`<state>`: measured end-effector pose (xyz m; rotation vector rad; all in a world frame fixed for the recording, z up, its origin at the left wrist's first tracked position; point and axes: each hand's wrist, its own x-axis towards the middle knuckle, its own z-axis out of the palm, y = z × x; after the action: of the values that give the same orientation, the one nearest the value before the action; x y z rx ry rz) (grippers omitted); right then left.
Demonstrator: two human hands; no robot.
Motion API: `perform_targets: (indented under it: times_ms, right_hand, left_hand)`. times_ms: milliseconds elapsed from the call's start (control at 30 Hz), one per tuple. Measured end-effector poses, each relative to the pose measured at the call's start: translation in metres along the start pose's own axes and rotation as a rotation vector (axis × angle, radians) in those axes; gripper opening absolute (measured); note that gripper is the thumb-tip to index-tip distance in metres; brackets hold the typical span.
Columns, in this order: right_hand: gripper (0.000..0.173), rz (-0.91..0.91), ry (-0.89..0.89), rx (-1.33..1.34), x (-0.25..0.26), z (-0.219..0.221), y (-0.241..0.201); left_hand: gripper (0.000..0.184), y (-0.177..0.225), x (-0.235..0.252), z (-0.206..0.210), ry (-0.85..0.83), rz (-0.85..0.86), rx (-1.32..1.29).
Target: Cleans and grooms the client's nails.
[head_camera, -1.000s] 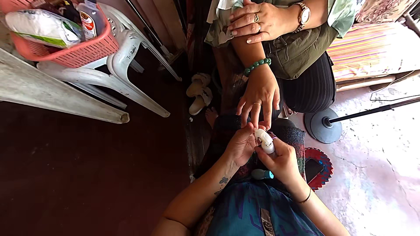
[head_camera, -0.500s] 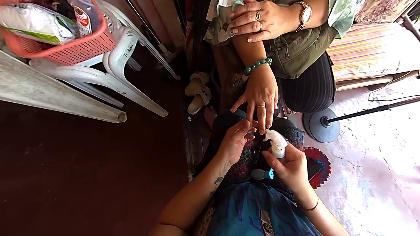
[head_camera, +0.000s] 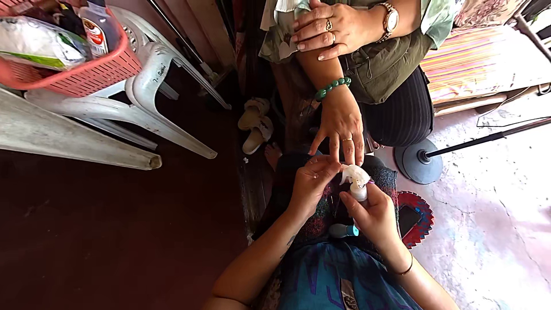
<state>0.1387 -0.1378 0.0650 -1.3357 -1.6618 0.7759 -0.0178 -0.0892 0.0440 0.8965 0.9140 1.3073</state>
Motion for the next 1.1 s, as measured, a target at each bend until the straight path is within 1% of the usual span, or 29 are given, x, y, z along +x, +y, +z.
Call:
perform_targets:
  times_ms: [33,100,167,200,233,267,333,367,400,500,600,667,767,833,900,933,967,1033,1100]
  right_hand:
    - [0.028,-0.002,0.006,0.044,-0.003,-0.003,0.000]
    - [0.026,0.013,0.000,0.128,-0.007,-0.011,-0.001]
    - [0.027,0.046,-0.010,0.192,-0.008,-0.019,-0.002]
    - [0.027,0.054,-0.014,0.214,-0.007,-0.021,-0.002]
    - [0.026,0.058,-0.017,0.227,-0.006,-0.021,-0.003]
    - [0.024,0.054,-0.026,0.229,-0.005,-0.021,-0.004]
    - [0.022,0.031,-0.059,0.229,0.000,-0.016,-0.008]
    - [0.022,0.019,-0.079,0.230,0.003,-0.013,-0.011]
    - [0.022,0.015,-0.099,0.229,0.006,-0.009,-0.013]
    - [0.025,0.034,-0.132,0.197,0.020,0.001,-0.018]
    - [0.025,0.096,-0.107,0.128,0.029,0.005,-0.013]
    - [0.025,0.120,-0.071,0.139,0.029,0.002,-0.011]
    - [0.027,0.099,-0.062,0.147,0.026,-0.003,-0.006]
    - [0.024,0.091,-0.036,0.084,0.026,-0.008,-0.003]
    - [0.025,0.071,-0.011,0.021,0.026,-0.020,0.001]
    - [0.028,0.049,-0.036,-0.036,0.026,-0.028,0.004]
    - [0.032,0.036,-0.098,-0.118,0.026,-0.038,0.007]
    - [0.042,0.037,-0.289,-0.311,0.023,-0.054,0.012]
    - [0.049,0.044,-0.460,-0.455,0.011,-0.056,0.021]
  left_hand:
    - [0.006,0.000,0.000,-0.002,-0.038,-0.013,-0.002]
    - [0.019,-0.002,0.000,-0.007,-0.131,-0.075,-0.033]
    - [0.033,-0.003,0.002,-0.014,-0.201,-0.198,-0.125]
    - [0.045,-0.003,0.005,-0.018,-0.214,-0.254,-0.162]
    - [0.056,-0.003,0.009,-0.020,-0.191,-0.286,-0.193]
    - [0.062,-0.001,0.013,-0.021,-0.150,-0.299,-0.213]
    - [0.053,0.007,0.021,-0.022,-0.055,-0.267,-0.195]
    - [0.047,0.010,0.024,-0.022,-0.045,-0.238,-0.161]
    - [0.042,0.014,0.025,-0.022,-0.066,-0.211,-0.118]
    - [0.037,0.020,0.027,-0.018,-0.163,-0.166,-0.053]
    - [0.033,0.022,0.029,-0.013,-0.180,-0.143,-0.035]
    - [0.029,0.024,0.030,-0.009,-0.160,-0.143,-0.009]
    - [0.024,0.025,0.031,-0.004,-0.142,-0.130,0.024]
    - [0.020,0.024,0.031,-0.004,-0.166,-0.107,0.031]
    - [0.016,0.026,0.033,-0.007,-0.237,-0.104,0.028]
    - [0.016,0.028,0.034,-0.011,-0.280,-0.108,0.033]
    - [0.018,0.029,0.036,-0.014,-0.303,-0.111,0.044]
    - [0.020,0.030,0.038,-0.015,-0.283,-0.101,0.091]
    - [0.013,0.028,0.040,-0.014,-0.258,-0.065,0.132]
